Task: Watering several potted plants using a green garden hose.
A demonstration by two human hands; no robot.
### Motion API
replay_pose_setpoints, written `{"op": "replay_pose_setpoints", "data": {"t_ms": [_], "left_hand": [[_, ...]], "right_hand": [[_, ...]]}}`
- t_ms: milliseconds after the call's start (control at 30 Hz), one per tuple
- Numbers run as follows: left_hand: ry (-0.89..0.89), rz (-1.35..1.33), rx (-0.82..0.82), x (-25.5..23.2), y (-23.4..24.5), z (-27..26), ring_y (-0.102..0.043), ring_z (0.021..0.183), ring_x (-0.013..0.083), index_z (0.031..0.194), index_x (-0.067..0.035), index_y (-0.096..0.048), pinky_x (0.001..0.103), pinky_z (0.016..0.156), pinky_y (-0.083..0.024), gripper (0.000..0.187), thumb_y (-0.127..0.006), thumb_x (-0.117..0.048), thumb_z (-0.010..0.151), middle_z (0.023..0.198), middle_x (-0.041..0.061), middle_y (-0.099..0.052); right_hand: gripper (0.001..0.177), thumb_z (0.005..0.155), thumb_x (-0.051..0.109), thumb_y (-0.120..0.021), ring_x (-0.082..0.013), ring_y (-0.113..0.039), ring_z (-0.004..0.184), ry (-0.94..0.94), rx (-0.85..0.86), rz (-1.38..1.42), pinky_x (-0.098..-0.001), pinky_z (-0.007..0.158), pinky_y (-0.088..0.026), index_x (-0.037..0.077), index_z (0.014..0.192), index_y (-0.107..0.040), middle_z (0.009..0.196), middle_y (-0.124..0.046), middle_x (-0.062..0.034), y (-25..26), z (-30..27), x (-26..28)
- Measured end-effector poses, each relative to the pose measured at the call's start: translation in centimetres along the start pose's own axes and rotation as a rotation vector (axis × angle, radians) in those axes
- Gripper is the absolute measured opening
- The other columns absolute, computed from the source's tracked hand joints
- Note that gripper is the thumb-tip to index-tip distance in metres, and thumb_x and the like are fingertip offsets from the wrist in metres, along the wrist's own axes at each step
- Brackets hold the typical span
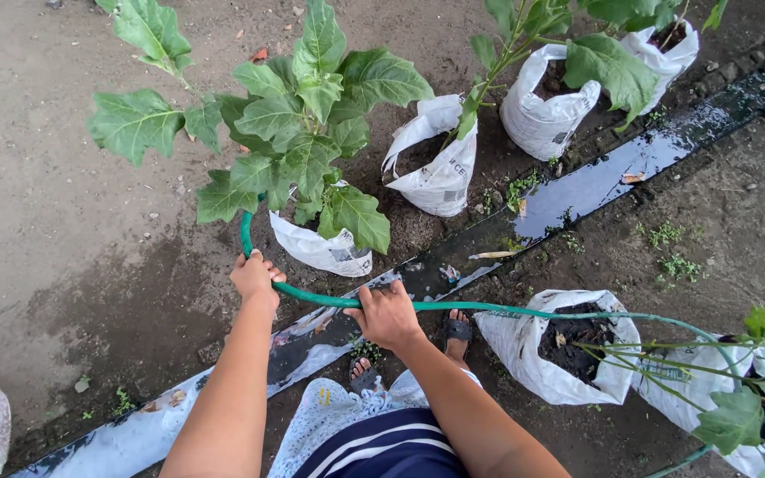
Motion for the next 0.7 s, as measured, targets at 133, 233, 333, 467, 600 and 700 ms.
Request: {"op": "replay_pose_setpoints", "data": {"t_ms": [133,233,333,467,600,700], "left_hand": [[0.010,-0.019,-0.016,-0.2,-0.3,-0.1,-0.037,0.052,0.0129,0.106,-0.012,-0.048,0.032,0.046,-0.032,0.007,-0.054,-0.014,0.102,0.075,0.003,-0.043],[0.006,-0.005,-0.016,-0.4,-0.4,-0.3,-0.037,0.052,0.0134,0.106,-0.012,-0.047,0.032,0.046,-0.032,0.008,-0.054,-0.014,0.102,0.075,0.004,-0.042],[0.010,-0.005,-0.038,-0.5,-0.5,-0.6,-0.037,0.053,0.0130,0.107,-0.013,-0.049,0.032,0.047,-0.032,0.008,-0.054,-0.015,0.102,0.077,0.004,-0.044],[0.018,-0.017,-0.026,-0.5,-0.5,-0.6,-0.036,0.054,0.0133,0.105,-0.011,-0.046,0.033,0.047,-0.032,0.009,-0.054,-0.015,0.103,0.076,0.004,-0.042],[0.014,-0.007,-0.027,-0.4,-0.6,-0.6,-0.036,0.053,0.0135,0.106,-0.011,-0.047,0.033,0.047,-0.033,0.009,-0.055,-0.016,0.103,0.076,0.004,-0.042],[0.019,-0.007,-0.038,-0.5,-0.7,-1.0,-0.037,0.053,0.0135,0.106,-0.012,-0.049,0.033,0.047,-0.032,0.007,-0.054,-0.015,0.102,0.076,0.004,-0.042]], "right_hand": [[0.048,0.103,0.052,-0.047,-0.0310,-0.068,0.075,0.015,-0.049,0.004,-0.0454,0.091,-0.036,0.006,0.098,-0.057,0.080,-0.070,-0.0137,-0.1,0.1,-0.2],[0.048,0.104,0.052,-0.046,-0.0312,-0.068,0.076,0.015,-0.023,-0.002,-0.0451,0.092,-0.036,0.006,0.099,-0.057,0.081,-0.071,-0.0134,0.3,0.1,-0.1],[0.047,0.103,0.051,-0.046,-0.0309,-0.068,0.076,0.016,-0.005,-0.007,-0.0456,0.091,-0.036,0.005,0.103,-0.057,0.081,-0.071,-0.0133,0.5,0.2,-0.1],[0.044,0.104,0.048,-0.045,-0.0296,-0.069,0.077,0.004,0.047,-0.019,-0.0460,0.094,-0.035,0.005,0.104,-0.056,0.081,-0.071,-0.0137,0.8,0.2,-0.1],[0.042,0.103,0.047,-0.046,-0.0298,-0.069,0.078,0.007,0.011,-0.007,-0.0467,0.094,-0.035,0.006,0.103,-0.056,0.081,-0.071,-0.0130,0.6,0.1,-0.1],[0.041,0.104,0.046,-0.046,-0.0296,-0.069,0.078,-0.005,0.050,0.005,-0.0459,0.093,-0.036,0.006,0.103,-0.055,0.081,-0.071,-0.0127,0.9,-0.1,0.0]]}}
Point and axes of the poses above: each hand's wrist, its own z-axis towards the middle knuckle, its own y-axis out of the back of the hand, x = y × z, the point moved 2 cm from there along z, towards the middle knuckle
